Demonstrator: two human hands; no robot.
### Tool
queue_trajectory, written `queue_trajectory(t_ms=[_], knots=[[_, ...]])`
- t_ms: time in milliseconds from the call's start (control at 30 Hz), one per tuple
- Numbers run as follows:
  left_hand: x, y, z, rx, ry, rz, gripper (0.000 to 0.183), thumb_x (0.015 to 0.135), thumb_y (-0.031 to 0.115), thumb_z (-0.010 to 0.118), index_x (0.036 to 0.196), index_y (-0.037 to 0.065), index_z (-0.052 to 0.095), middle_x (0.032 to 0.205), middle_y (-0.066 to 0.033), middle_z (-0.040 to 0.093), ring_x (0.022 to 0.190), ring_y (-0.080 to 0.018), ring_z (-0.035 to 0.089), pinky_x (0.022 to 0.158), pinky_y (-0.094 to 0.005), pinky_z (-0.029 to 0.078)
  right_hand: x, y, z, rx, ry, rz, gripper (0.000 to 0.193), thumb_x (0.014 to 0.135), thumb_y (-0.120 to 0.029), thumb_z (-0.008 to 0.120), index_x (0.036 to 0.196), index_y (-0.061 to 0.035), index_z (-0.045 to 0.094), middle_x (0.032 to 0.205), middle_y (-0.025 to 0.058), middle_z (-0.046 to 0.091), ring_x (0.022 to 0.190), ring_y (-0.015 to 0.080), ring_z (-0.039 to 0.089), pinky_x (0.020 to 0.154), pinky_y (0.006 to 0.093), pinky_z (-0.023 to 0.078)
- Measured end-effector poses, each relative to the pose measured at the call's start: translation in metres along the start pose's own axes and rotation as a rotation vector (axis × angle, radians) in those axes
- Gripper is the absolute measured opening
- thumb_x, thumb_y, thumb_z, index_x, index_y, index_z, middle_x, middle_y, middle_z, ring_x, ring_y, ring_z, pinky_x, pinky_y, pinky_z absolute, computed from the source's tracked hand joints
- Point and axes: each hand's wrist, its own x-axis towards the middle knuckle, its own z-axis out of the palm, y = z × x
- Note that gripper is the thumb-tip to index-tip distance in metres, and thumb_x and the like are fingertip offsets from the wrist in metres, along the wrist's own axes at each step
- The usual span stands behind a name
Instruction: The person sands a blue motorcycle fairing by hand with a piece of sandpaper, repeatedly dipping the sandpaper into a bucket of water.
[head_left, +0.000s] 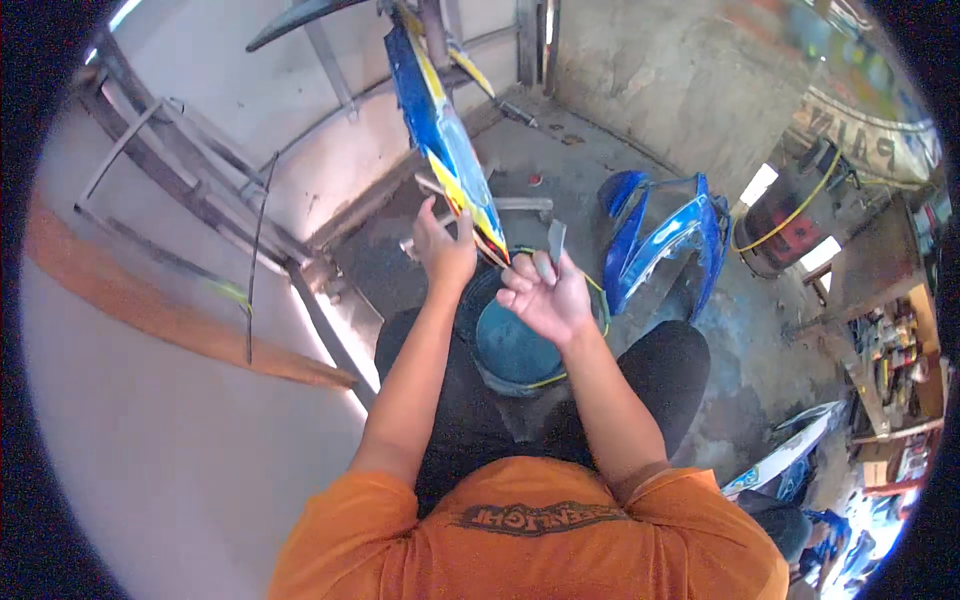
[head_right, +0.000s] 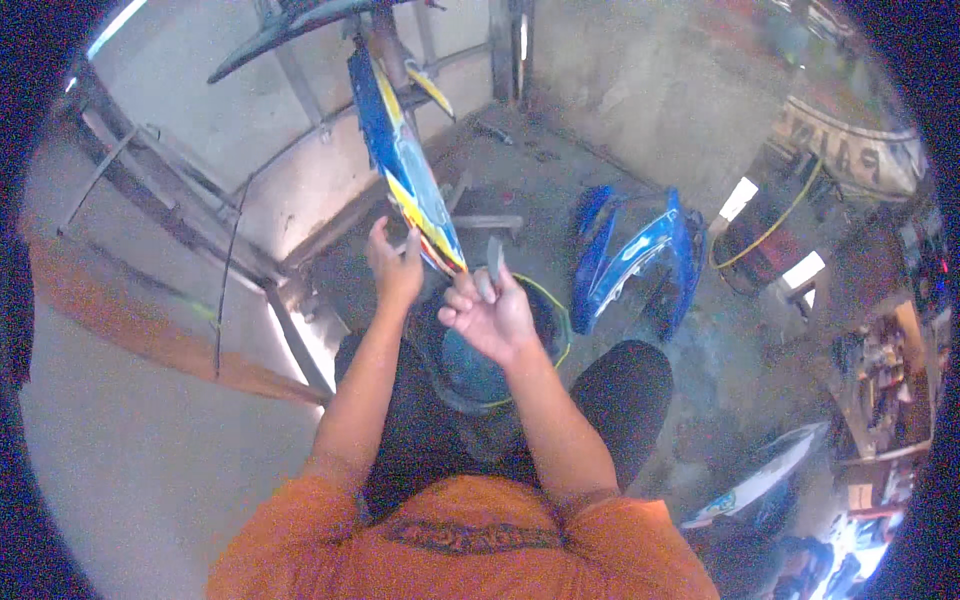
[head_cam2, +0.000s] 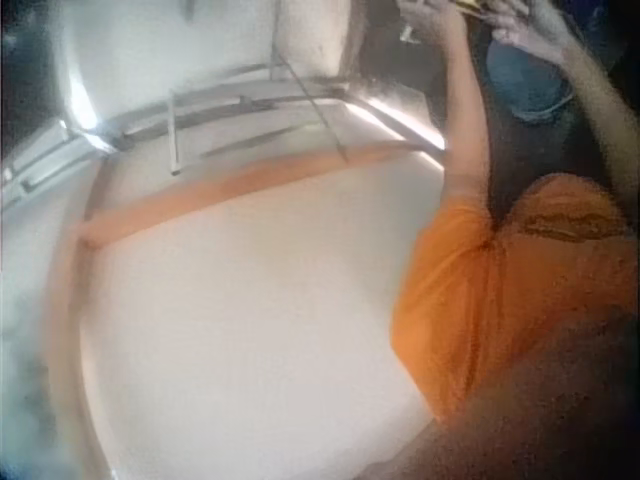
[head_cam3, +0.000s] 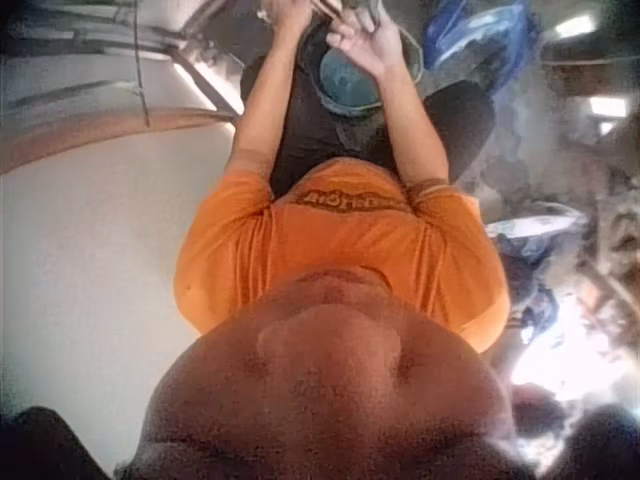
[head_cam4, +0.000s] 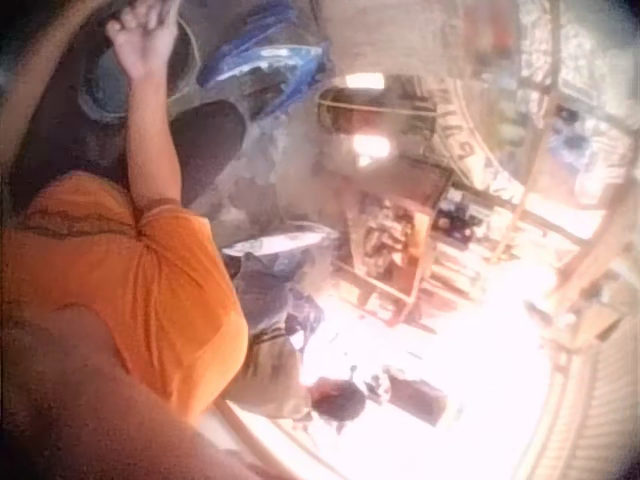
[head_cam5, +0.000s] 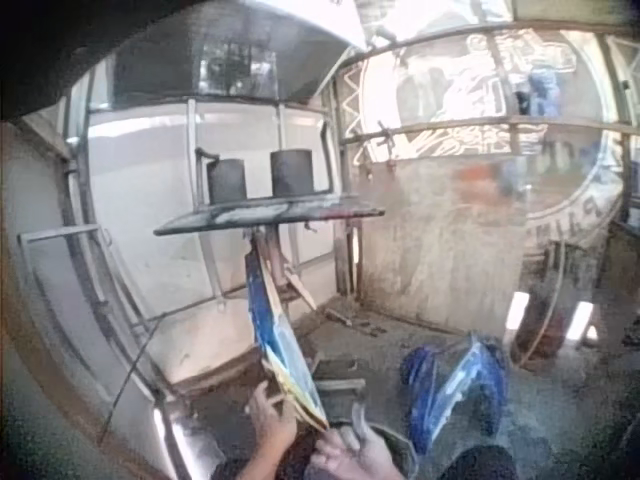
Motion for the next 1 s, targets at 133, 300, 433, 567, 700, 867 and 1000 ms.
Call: queue_trajectory(t_ms=[133, 300, 433, 567, 700, 867, 1000], knots=[[-0.007, 0.009, -0.007, 0.04, -0.014, 0.131, 0.051, 0.087, 0.03, 0.068, 0.127, 0.002, 0.052, 0.123, -0.0222, 0.056, 0.117, -0.039, 0.05, 0.104, -0.0486, 0.035, 0.001, 0.0, -0.001, -0.03, -0.071, 0.068, 0.059, 0.103, -0.049, 0.033, 0.058, -0.0122, 0.035, 0.07, 0.0013, 0.033, 0.07, 0.0175, 0.038, 0.07, 0.0359, 0.04], [0.009, 0.023, 0.022, -0.053, -0.093, 0.172, 0.032, 0.086, 0.025, 0.069, 0.109, 0.004, 0.062, 0.105, -0.0155, 0.064, 0.104, -0.0357, 0.056, 0.093, -0.0458, 0.042, 0.013, -0.018, -0.065, -0.173, 0.171, 0.053, 0.057, 0.102, -0.054, 0.039, 0.061, -0.0142, 0.043, 0.064, -0.0012, 0.035, 0.064, 0.0165, 0.04, 0.066, 0.0352, 0.04], [0.008, -0.005, 0.045, -0.151, -0.15, 0.066, 0.03, 0.088, 0.024, 0.068, 0.109, 0.003, 0.062, 0.105, -0.0148, 0.065, 0.104, -0.0343, 0.056, 0.093, -0.0446, 0.043, 0.01, -0.013, -0.136, -0.698, 0.759, 0.108, 0.051, 0.102, -0.052, 0.044, 0.086, -0.0133, 0.073, 0.062, -0.0028, 0.038, 0.062, 0.0126, 0.042, 0.062, 0.0295, 0.037], [0.016, -0.041, 0.039, -0.345, -0.233, -0.213, 0.038, 0.092, 0.025, 0.067, 0.119, 0.002, 0.057, 0.104, -0.0153, 0.066, 0.098, -0.0248, 0.063, 0.089, -0.0374, 0.049, 0.007, 0.001, -0.253, -1.402, 0.894, 0.185, 0.051, 0.098, -0.054, 0.051, 0.101, -0.0097, 0.076, 0.067, -0.0007, 0.055, 0.065, 0.0131, 0.051, 0.062, 0.0305, 0.042], [0.028, -0.032, 0.05, -0.379, -0.253, -0.234, 0.04, 0.093, 0.024, 0.065, 0.122, 0.0, 0.053, 0.107, -0.0164, 0.066, 0.101, -0.0231, 0.063, 0.09, -0.037, 0.049, 0.008, 0.003, -0.322, -1.931, 0.817, 0.416, 0.059, 0.097, -0.057, 0.043, 0.109, -0.0072, 0.073, 0.101, 0.0198, 0.067, 0.095, 0.0345, 0.062, 0.086, 0.0419, 0.047], [0.029, -0.051, 0.046, -0.409, -0.257, -0.272, 0.04, 0.095, 0.024, 0.063, 0.124, 0.0, 0.052, 0.109, -0.0169, 0.065, 0.101, -0.0223, 0.062, 0.092, -0.0363, 0.048, 0.016, 0.027, -0.326, -1.928, 0.769, 0.692, 0.057, 0.098, -0.054, 0.041, 0.126, -0.0114, 0.065, 0.122, 0.0298, 0.062, 0.112, 0.0446, 0.061, 0.101, 0.0493, 0.045], [0.033, -0.042, 0.046, -0.409, -0.257, -0.374, 0.044, 0.095, 0.024, 0.064, 0.128, 0.0, 0.048, 0.111, -0.0169, 0.064, 0.102, -0.0223, 0.062, 0.092, -0.0354, 0.048, 0.017, 0.029, -0.338, -2.243, 0.733, 0.452, 0.03, 0.092, -0.026, 0.059, 0.105, -0.002, 0.071, 0.105, 0.0255, 0.068, 0.099, 0.0401, 0.067, 0.089, 0.0501, 0.051]])
